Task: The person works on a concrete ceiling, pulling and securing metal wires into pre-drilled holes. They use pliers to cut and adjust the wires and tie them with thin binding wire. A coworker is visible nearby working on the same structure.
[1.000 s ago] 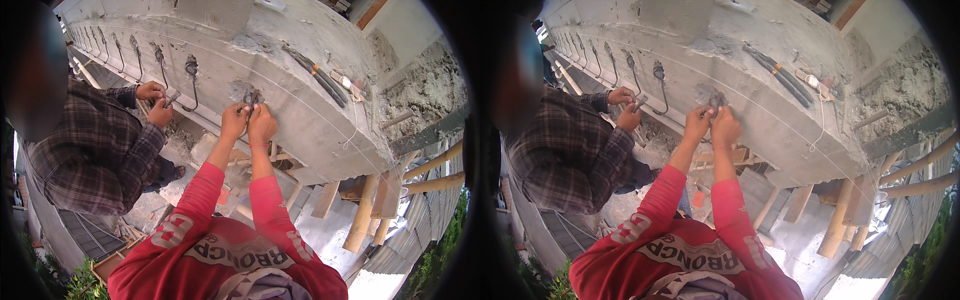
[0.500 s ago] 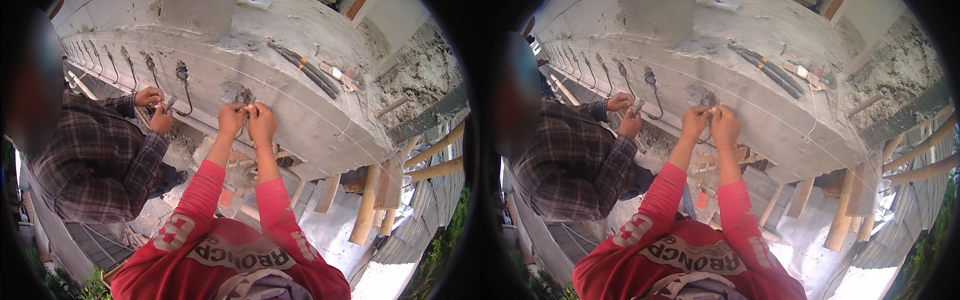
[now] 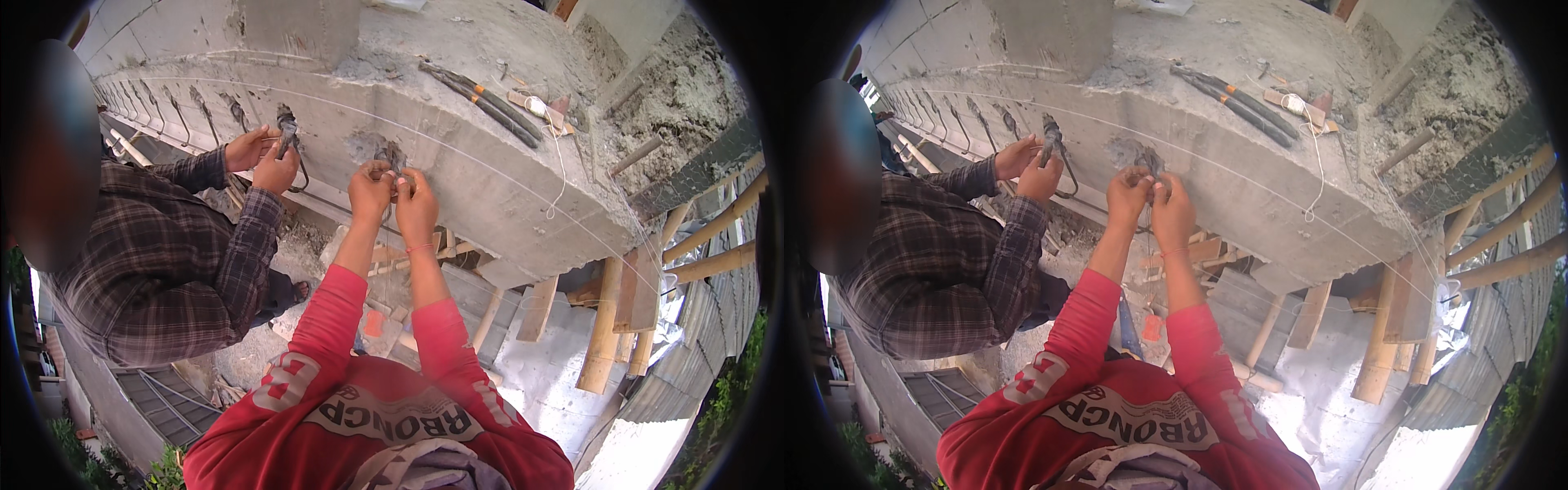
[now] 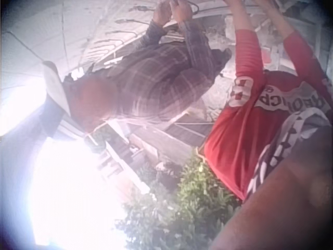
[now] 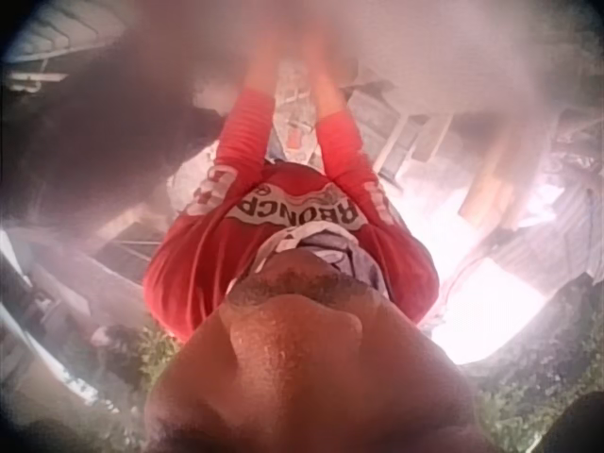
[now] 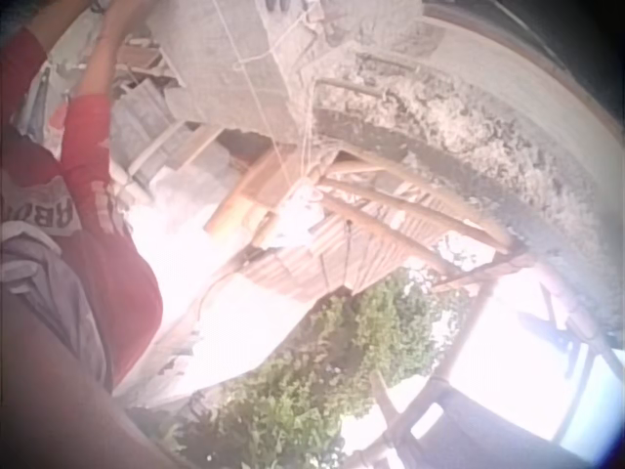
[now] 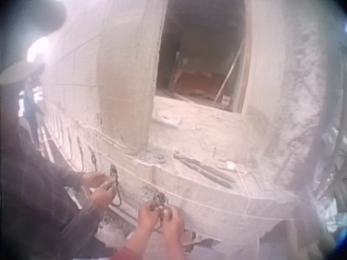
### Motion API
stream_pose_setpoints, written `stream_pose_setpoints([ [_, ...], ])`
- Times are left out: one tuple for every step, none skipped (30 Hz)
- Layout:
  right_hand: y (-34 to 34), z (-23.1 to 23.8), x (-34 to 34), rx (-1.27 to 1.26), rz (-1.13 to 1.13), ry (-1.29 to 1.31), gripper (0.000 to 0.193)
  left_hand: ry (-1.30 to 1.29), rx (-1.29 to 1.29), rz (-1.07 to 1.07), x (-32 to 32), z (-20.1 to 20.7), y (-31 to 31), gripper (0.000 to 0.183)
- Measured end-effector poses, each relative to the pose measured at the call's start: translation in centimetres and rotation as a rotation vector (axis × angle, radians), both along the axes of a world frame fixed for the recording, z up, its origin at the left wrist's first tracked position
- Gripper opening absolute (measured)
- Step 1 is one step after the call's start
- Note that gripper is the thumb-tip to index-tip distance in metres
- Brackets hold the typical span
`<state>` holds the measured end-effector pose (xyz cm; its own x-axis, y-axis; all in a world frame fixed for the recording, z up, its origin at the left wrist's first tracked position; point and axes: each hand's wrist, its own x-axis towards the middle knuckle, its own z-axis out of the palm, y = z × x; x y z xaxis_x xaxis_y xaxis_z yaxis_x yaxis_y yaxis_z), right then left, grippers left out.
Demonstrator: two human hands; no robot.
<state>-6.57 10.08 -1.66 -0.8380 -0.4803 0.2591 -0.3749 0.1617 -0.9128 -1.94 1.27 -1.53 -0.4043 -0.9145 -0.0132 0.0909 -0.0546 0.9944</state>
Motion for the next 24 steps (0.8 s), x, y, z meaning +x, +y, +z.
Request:
stream_pose_setpoints([
  [0.0,0.6,0.1,0.038,-0.001,0.06,0.021,-0.002,0.012,-0.009,0.1,-0.1,0.0,0.016],
  [0.0,1.0,0.2,0.076,-0.001,0.12,0.02,-0.005,0.025,-0.017,0.2,-0.2,0.0,0.016],
  [0.0,1.3,0.3,0.074,-0.007,0.115,0.02,-0.005,0.034,-0.026,0.3,0.0,-0.1,0.016],
  [-0.2,1.5,0.5,0.073,-0.013,0.11,0.02,-0.017,0.025,-0.042,0.3,0.1,-0.1,0.016],
  [-0.3,1.6,0.6,0.071,-0.018,0.104,0.02,-0.028,0.017,-0.058,0.4,0.2,-0.2,0.017],
  [-0.4,1.5,0.5,0.07,-0.029,0.133,0.019,-0.039,0.01,-0.073,0.5,0.3,-0.1,0.017],
  [-0.5,1.5,0.3,0.07,-0.04,0.162,0.018,-0.059,-0.021,-0.072,0.5,0.5,-0.1,0.017],
  [-0.7,1.4,0.2,0.069,-0.051,0.191,0.017,-0.078,-0.051,-0.07,0.5,0.7,0.0,0.018],
  [-0.8,1.5,0.3,0.071,-0.041,0.195,0.017,-0.099,-0.079,-0.064,0.7,0.6,0.0,0.018],
  [-1.0,1.7,0.4,0.072,-0.032,0.198,0.016,-0.125,-0.138,-0.046,0.8,0.0,-0.3,0.019],
  [-1.2,1.8,0.6,0.074,-0.023,0.201,0.016,-0.15,-0.197,-0.029,0.8,-0.8,-0.7,0.019],
  [-1.2,2.0,0.5,0.082,-0.016,0.19,0.015,-0.173,-0.255,-0.016,0.7,-0.9,-0.8,0.02],
  [-1.2,2.3,0.5,0.09,-0.009,0.179,0.015,-0.165,-0.26,-0.012,0.7,-1.0,-0.8,0.02],
  [-1.3,2.5,0.4,0.098,-0.003,0.167,0.015,-0.158,-0.265,-0.008,0.6,-1.2,-0.7,0.02],
  [-1.2,2.4,0.3,0.096,0.005,0.169,0.014,-0.151,-0.27,-0.005,0.6,-1.3,-0.5,0.02],
  [-1.2,2.4,0.3,0.094,0.013,0.17,0.013,-0.131,-0.276,0.006,0.6,-1.4,-0.4,0.02],
  [-1.2,2.3,0.2,0.093,0.021,0.171,0.012,-0.111,-0.282,0.017,0.6,-1.5,-0.3,0.02],
  [-1.2,2.0,0.0,0.061,0.022,0.196,0.011,-0.091,-0.291,0.028,0.6,-1.5,-0.2,0.021],
  [-1.2,1.7,-0.1,0.028,0.024,0.22,0.009,0.001,-0.133,0.018,0.5,-1.4,-0.3,0.02],
  [-1.2,1.3,-0.3,-0.004,0.025,0.245,0.008,0.093,0.025,0.008,0.4,-1.3,-0.5,0.02],
  [-1.1,1.2,-0.3,-0.005,0.06,0.225,0.009,0.184,0.184,0.0,0.4,-1.0,-0.8,0.019],
  [-0.9,1.1,-0.2,-0.006,0.096,0.205,0.011,0.115,0.134,-0.023,0.4,-0.7,-1.2,0.021],
  [-0.7,0.9,-0.1,-0.007,0.131,0.185,0.013,0.046,0.084,-0.044,0.4,-0.4,-1.8,0.022],
  [-0.6,0.9,0.1,-0.023,0.134,0.148,0.013,-0.024,0.035,-0.071,0.5,0.1,-1.9,0.023],
])
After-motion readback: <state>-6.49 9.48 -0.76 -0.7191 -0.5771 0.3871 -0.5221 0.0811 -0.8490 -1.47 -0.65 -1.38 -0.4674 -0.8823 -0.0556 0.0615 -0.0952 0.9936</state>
